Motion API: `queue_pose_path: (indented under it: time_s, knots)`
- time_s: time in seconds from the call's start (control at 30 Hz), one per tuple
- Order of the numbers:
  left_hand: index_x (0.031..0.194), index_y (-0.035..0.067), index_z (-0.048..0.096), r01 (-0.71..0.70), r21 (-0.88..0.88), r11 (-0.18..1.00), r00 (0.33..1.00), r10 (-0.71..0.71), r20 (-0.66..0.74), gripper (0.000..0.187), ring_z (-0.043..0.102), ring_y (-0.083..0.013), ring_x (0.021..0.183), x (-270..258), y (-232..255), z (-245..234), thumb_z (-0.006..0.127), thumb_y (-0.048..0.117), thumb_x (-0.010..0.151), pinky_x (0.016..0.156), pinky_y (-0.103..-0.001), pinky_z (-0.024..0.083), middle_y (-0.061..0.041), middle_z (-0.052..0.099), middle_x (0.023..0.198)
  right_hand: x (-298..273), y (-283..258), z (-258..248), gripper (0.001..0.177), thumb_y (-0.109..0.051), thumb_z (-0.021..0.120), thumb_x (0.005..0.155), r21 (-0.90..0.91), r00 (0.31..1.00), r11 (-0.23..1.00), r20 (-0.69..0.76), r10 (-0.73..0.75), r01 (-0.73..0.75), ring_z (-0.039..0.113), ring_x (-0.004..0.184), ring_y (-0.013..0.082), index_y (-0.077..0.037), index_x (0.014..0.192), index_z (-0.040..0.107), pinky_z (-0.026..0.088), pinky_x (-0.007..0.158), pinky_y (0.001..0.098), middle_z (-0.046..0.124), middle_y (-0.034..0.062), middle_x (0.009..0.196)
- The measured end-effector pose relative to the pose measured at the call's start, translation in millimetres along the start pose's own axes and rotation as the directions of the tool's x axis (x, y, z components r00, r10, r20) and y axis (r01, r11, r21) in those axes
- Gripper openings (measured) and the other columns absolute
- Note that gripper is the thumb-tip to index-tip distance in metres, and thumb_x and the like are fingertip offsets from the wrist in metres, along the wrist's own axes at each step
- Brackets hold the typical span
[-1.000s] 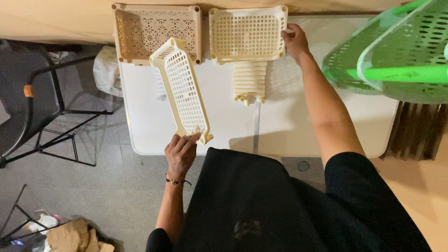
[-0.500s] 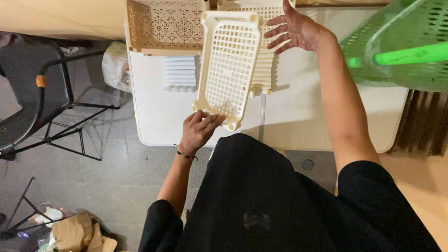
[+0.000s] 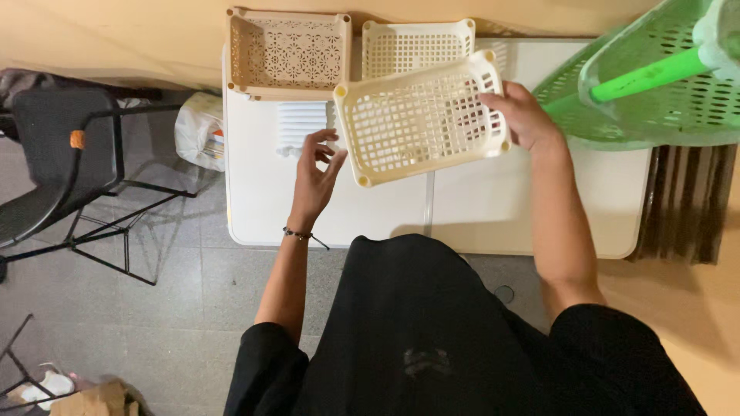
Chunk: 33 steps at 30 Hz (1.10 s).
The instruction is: The person assembles a small plastic basket by inserting white plastic rods into the side panels and connecting them to form a frame. The person handles multiple basket components and rods, aligning and inserting them by hand to build the structure.
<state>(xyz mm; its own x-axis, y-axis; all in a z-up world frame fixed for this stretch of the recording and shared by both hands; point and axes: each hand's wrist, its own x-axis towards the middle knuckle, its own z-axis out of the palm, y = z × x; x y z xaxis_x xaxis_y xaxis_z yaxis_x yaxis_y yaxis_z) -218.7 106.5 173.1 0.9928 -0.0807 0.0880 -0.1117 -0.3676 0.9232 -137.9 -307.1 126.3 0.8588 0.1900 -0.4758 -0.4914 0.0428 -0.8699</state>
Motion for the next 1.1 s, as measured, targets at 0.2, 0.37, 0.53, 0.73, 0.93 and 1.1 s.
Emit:
queue_pose_path:
  time_s: [0.2,0.37,0.53,0.73,0.93,1.1]
  knots:
    - [0.145,0.001,0.050,0.260,-0.315,0.913,0.965,-0.240,0.103,0.043,0.061,-0.0116,0.091,-18.8,-37.8,31.1,0.058,0.015,0.105,0.082,-0.028,0.054,-0.008,0.064,0.127,-48.9,69.1,6.4,0.040,-0.027,0.059,0.104,0.218,0.997,0.975,-0.069,0.045,-0.029,0.067,0.105,0.0139,-0.005,0.137,0.057,0.055,0.088,0.0320,0.067,0.0065,0.124]
    - [0.133,0.001,0.062,0.286,-0.196,0.938,0.958,-0.274,0.085,0.034,0.064,-0.0120,0.086,-24.9,-47.4,39.2,0.064,0.012,0.101,0.075,-0.028,0.056,-0.010,0.070,0.115,-58.9,96.6,3.3,0.037,-0.031,0.051,0.116,-0.138,0.993,0.988,-0.091,-0.081,0.068,0.059,0.106,0.0121,0.002,0.131,0.058,0.049,0.099,0.0330,0.065,0.0043,0.116]
    - [0.115,0.001,0.072,0.089,0.176,0.980,0.993,-0.075,-0.089,0.020,0.052,-0.0201,0.081,-28.2,-40.8,36.9,0.074,0.010,0.096,0.071,-0.031,0.053,-0.015,0.058,0.107,-83.3,73.3,16.2,0.031,-0.017,0.054,0.112,-0.654,0.927,0.743,-0.174,-0.333,0.144,0.057,0.104,0.0153,-0.002,0.139,0.057,0.052,0.094,0.0332,0.059,0.0082,0.118]
    - [0.113,0.003,0.058,0.333,-0.755,0.565,0.934,-0.305,0.184,0.026,0.063,-0.0149,0.091,-37.9,-66.3,59.4,0.054,0.028,0.105,0.087,-0.031,0.053,-0.006,0.066,0.100,-95.1,74.7,40.4,0.047,0.004,0.057,0.101,-0.201,0.863,0.881,-0.196,-0.465,0.429,0.062,0.117,0.0094,-0.005,0.146,0.055,0.057,0.098,0.0255,0.063,0.0018,0.134]
    - [0.148,0.004,0.033,0.396,-0.713,0.579,0.824,-0.566,-0.002,0.058,0.063,-0.0159,0.110,-46.1,-79.0,74.3,0.062,0.031,0.106,0.096,-0.033,0.054,-0.011,0.062,0.118,-95.3,136.6,48.9,0.056,0.013,0.064,0.095,-0.185,0.856,0.869,-0.173,-0.488,0.458,0.059,0.122,0.0094,-0.003,0.148,0.051,0.047,0.104,0.0243,0.064,0.0032,0.133]
    - [0.157,0.004,0.023,0.391,-0.740,0.547,0.869,-0.484,0.102,0.080,0.067,-0.0218,0.112,-44.3,-52.5,48.0,0.071,0.018,0.095,0.090,-0.036,0.060,-0.020,0.063,0.128,-95.6,154.4,56.0,0.064,0.015,0.060,0.097,-0.196,0.905,0.899,-0.097,-0.414,0.391,0.058,0.128,0.0116,-0.003,0.157,0.047,0.048,0.109,0.0276,0.063,0.0070,0.143]
